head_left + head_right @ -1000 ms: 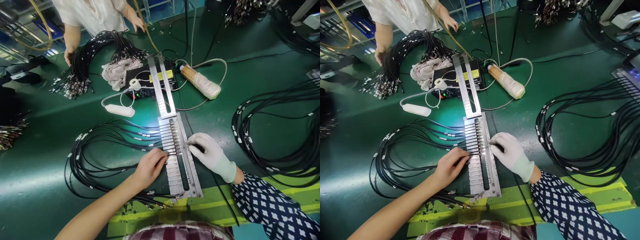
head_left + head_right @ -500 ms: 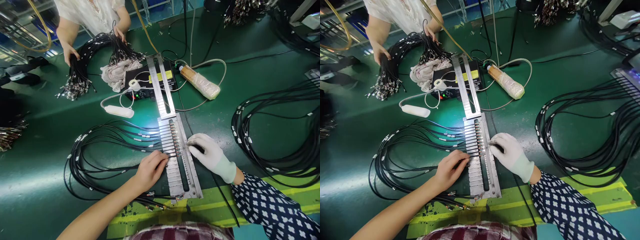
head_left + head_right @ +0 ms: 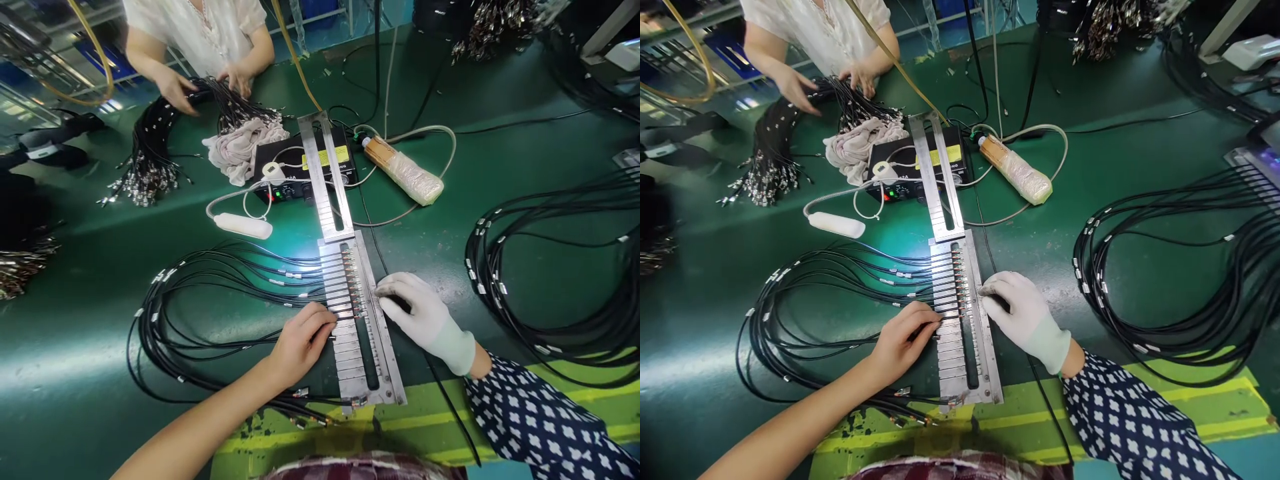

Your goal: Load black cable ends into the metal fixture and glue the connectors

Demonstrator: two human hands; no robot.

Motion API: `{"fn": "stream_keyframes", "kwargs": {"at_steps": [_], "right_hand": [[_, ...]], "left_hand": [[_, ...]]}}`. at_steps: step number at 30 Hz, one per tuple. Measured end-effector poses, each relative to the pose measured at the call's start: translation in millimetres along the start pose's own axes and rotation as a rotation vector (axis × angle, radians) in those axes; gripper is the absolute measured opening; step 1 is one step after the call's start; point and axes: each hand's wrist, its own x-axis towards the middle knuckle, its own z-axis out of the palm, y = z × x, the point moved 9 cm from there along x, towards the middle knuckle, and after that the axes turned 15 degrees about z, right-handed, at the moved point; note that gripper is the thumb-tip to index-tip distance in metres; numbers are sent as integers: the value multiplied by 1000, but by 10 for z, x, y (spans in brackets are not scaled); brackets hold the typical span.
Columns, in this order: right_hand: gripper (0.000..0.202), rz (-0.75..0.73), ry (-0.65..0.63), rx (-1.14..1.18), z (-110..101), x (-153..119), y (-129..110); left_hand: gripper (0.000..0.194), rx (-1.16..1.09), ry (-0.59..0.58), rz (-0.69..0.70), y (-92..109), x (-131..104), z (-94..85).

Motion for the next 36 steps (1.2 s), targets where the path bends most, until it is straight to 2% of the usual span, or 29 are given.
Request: {"fn": "stream_keyframes", "kwargs": {"at_steps": [3,5,10,13,15,18,20,26,29,36], "right_hand": [[11,-7,5,2,-4,1,-3],[11,-6,7,2,-4,3,-2],[12,-16,16,-18,0,-3,-4],[12,-23,23,-27,1,-7,2],[12,-30,30,-32,-2,-10,4],[12,-38,30,-35,1,-14,3],[11,-36,24,-39,7,-15,7],[12,-35,15,-58,16,-38,6],[13,-31,11,-70,17,-94,10],[23,-117,-11,-253,99,-293,-5]], "left_hand": [[17,173,-52,113,89,-26,17],[18,203,-71,137,103,-15,21],[18,4,-9,58,36,75,-30],[18,-15,-6,39,18,87,-40],[18,94,-44,95,64,81,-38],[19,345,-100,258,212,71,-28],[20,396,-112,291,250,73,-24],[17,99,-69,93,111,116,-26],[16,19,-34,42,65,107,-23],[19,163,-83,93,41,16,31]]}}
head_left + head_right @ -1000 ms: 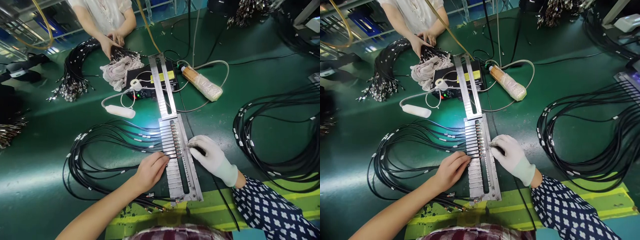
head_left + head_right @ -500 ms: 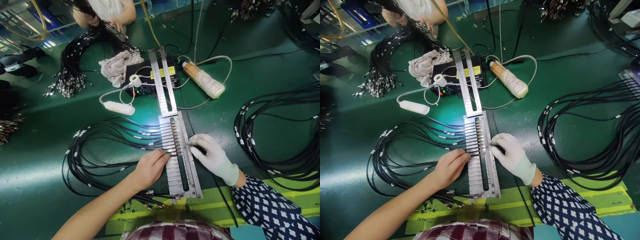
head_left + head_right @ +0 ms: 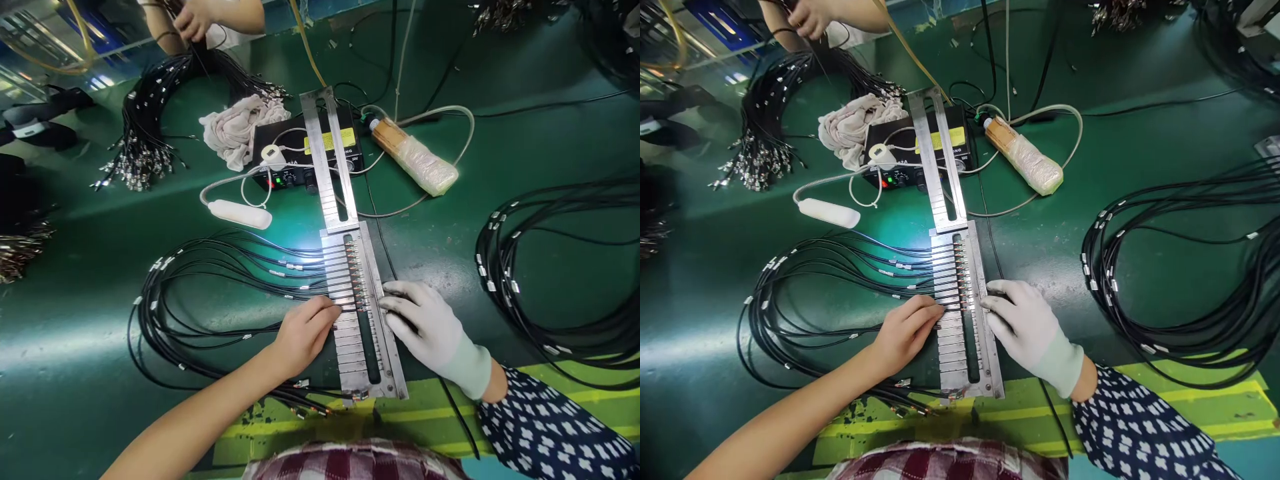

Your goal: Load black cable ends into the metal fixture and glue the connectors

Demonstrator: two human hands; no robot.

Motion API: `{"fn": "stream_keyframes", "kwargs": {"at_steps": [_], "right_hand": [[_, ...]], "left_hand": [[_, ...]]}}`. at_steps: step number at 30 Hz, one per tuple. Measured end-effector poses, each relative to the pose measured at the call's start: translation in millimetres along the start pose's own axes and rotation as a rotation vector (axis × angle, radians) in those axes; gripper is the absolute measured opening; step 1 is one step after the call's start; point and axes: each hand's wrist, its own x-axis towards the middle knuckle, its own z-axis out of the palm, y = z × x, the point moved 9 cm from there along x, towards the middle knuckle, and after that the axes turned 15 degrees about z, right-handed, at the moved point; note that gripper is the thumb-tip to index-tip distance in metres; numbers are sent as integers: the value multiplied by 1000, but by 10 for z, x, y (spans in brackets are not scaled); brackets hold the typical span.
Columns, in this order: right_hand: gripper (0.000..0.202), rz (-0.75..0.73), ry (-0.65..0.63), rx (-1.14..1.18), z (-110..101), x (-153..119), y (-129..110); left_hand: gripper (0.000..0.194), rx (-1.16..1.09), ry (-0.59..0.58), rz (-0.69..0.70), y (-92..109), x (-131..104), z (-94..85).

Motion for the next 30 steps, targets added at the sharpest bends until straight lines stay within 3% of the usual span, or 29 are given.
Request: {"fn": "stream_keyframes", "kwargs": {"at_steps": [4,9,12,17,20,23,24,26,30], "right_hand": [[39,-137,-28,-96,60,-56,-97],[47,-215,-28,-225,123,-32,-146],[44,-235,-8,-268,138,-22,-155],[42,-234,3,-232,126,-45,-156],[39,-228,6,-212,133,-60,-152],[39,-215,8,-195,137,-60,-140],[39,-210,6,-190,136,-59,-137],[39,-206,4,-177,126,-57,-137],[36,-194,11,-131,85,-49,-141]], "left_hand": [[26,146,-45,51,92,-65,-76],[42,379,-255,74,188,-185,22],[42,355,-242,39,158,-236,34],[29,91,-137,-86,50,-376,-105],[13,106,-177,-199,9,-497,-147],[11,104,-205,-220,57,-554,-184],[11,92,-160,-200,92,-547,-255],[11,83,39,-169,147,-527,-544],[12,207,669,-226,196,-614,-1355]]}}
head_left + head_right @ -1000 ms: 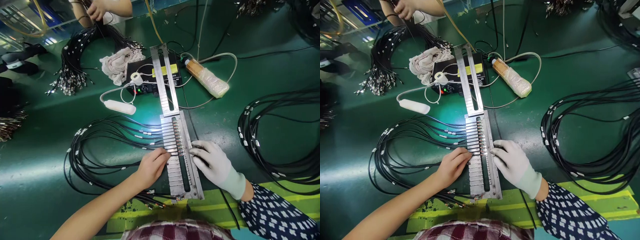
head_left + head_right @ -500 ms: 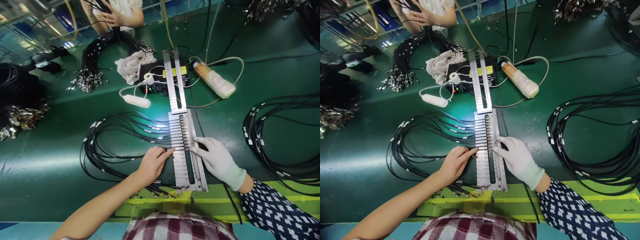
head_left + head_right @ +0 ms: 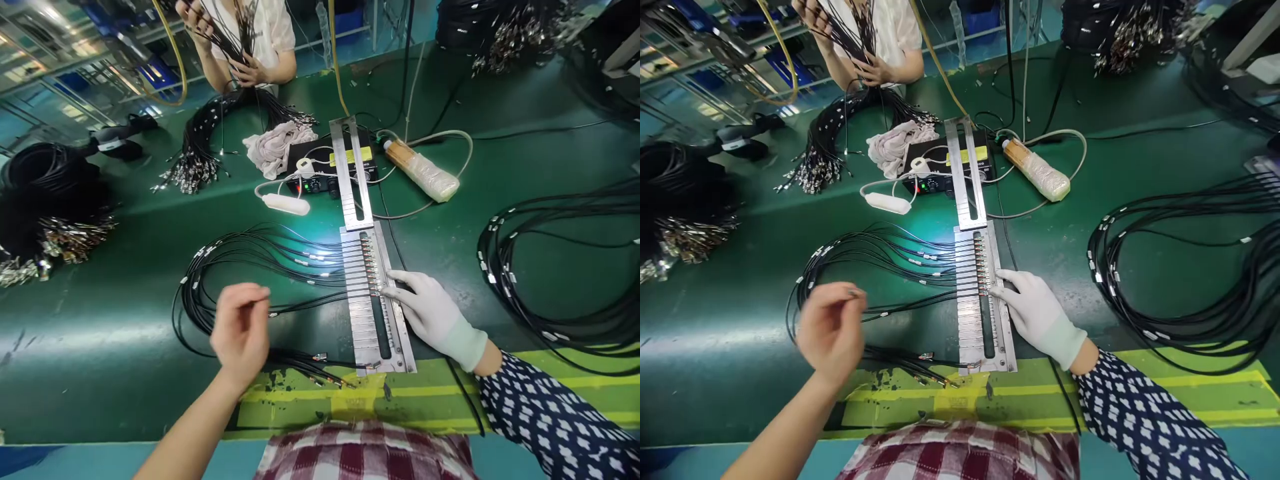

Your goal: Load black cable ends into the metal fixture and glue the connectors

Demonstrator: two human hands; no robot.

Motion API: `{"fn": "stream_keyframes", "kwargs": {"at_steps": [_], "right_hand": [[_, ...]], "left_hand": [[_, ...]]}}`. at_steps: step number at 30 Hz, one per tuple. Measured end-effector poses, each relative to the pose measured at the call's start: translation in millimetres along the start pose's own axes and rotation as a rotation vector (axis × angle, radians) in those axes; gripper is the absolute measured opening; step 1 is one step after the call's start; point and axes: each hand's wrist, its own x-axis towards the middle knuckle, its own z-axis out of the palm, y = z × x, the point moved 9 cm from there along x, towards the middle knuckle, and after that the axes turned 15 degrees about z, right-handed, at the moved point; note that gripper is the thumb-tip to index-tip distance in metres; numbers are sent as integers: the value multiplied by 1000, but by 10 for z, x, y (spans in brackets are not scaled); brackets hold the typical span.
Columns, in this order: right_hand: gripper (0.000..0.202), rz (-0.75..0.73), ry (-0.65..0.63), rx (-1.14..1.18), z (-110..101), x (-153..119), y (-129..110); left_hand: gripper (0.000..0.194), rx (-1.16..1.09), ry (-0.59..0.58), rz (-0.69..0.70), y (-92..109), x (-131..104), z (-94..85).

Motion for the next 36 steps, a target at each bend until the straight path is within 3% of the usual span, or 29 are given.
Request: {"fn": "stream_keyframes", "kwargs": {"at_steps": [1,2,3,5,7,8,10,16,36], "right_hand": [[36,2,1,10,-4,2,1],[36,3,0,16,-6,4,2],[36,3,-1,20,-5,6,3],[36,9,2,25,-5,9,11],[36,20,4,37,-8,10,20],[37,28,1,44,-7,11,27],[37,40,-13,56,3,14,37],[36,55,-40,71,39,17,65],[36,83,-68,108,13,37,78]], "left_hand": [[12,36,113,7,29,55,-88],[14,64,149,36,84,93,-74],[16,69,104,79,155,115,45],[19,-16,-183,164,298,51,535],[21,-188,-489,216,420,-183,1045],[23,-262,-576,226,457,-302,1208],[27,-341,-648,219,451,-461,1373],[30,-340,-718,201,285,-447,1384],[31,-261,-818,271,262,-375,1459]]}}
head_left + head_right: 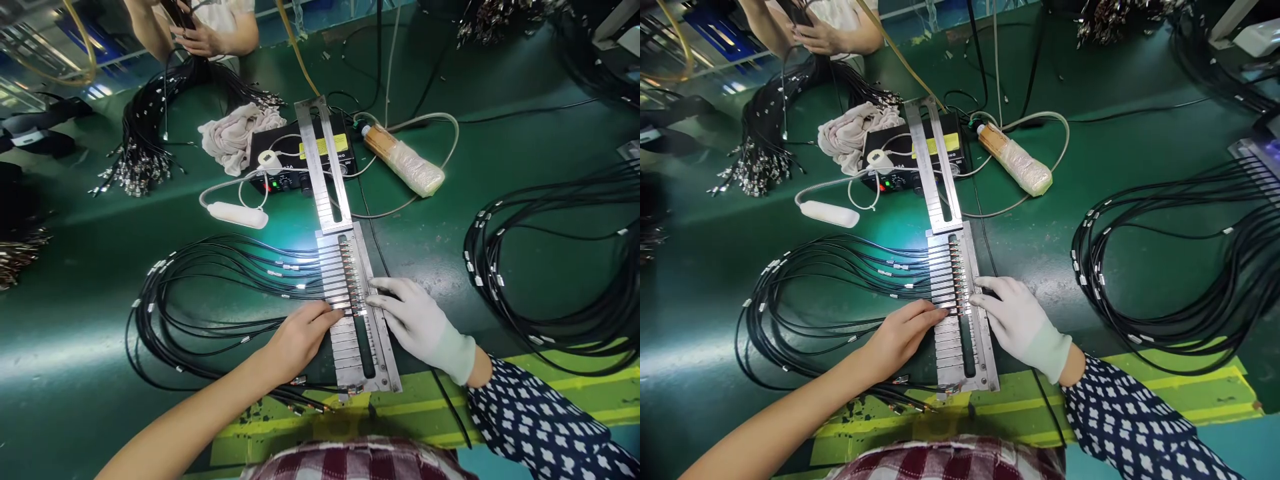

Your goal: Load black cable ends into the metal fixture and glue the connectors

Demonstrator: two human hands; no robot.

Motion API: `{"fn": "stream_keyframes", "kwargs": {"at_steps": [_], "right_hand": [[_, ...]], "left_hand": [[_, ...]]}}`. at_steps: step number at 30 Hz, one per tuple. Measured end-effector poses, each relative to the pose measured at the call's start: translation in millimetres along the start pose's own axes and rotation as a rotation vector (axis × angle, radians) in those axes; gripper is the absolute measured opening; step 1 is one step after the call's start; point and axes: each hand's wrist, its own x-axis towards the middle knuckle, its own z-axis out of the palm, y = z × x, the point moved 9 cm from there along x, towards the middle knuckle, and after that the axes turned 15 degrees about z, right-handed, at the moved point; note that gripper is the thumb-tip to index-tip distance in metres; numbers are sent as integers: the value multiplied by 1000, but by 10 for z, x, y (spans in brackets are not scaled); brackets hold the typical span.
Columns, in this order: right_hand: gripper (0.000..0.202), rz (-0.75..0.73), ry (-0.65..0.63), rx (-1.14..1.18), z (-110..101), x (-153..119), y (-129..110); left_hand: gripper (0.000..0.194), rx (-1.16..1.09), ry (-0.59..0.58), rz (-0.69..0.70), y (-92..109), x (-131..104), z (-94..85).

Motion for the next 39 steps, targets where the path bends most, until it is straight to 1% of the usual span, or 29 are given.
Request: {"fn": "stream_keyframes", "kwargs": {"at_steps": [4,10,13,16,18,20,22,24,26,28,31,33,34,35,37,39], "right_hand": [[36,8,-2,-4,-3,0,5],[37,5,-3,-2,3,6,8],[36,2,-6,-5,12,12,10],[36,3,-7,-3,15,11,12],[36,2,-3,0,14,6,11],[36,1,0,3,12,0,11],[36,6,4,4,10,-1,16],[36,9,8,10,5,2,20],[36,10,9,15,1,9,19],[35,10,12,14,-2,20,15],[34,13,28,3,-12,38,10],[33,4,46,-7,-22,40,0],[33,-3,56,-15,-25,36,-5],[32,-10,66,-26,-26,30,-9],[32,-21,79,-56,-11,12,-8],[33,-32,88,-90,13,-12,-1]], "left_hand": [[34,105,1,37,49,5,-27],[34,136,39,86,129,20,-51],[31,85,60,59,85,-27,-5],[29,15,86,16,16,-99,79],[30,23,90,10,8,-128,128],[33,50,98,4,28,-138,140],[34,97,129,-8,72,-146,94],[35,207,140,-40,118,-171,33],[38,331,111,-65,162,-208,10],[42,368,49,-76,179,-245,59],[44,283,1,-84,155,-266,138],[43,172,1,-119,90,-262,121],[43,81,3,-142,50,-265,94],[42,-32,13,-167,9,-280,50],[40,-256,68,-230,-63,-368,-101],[32,-358,104,-296,-85,-535,-285]]}}
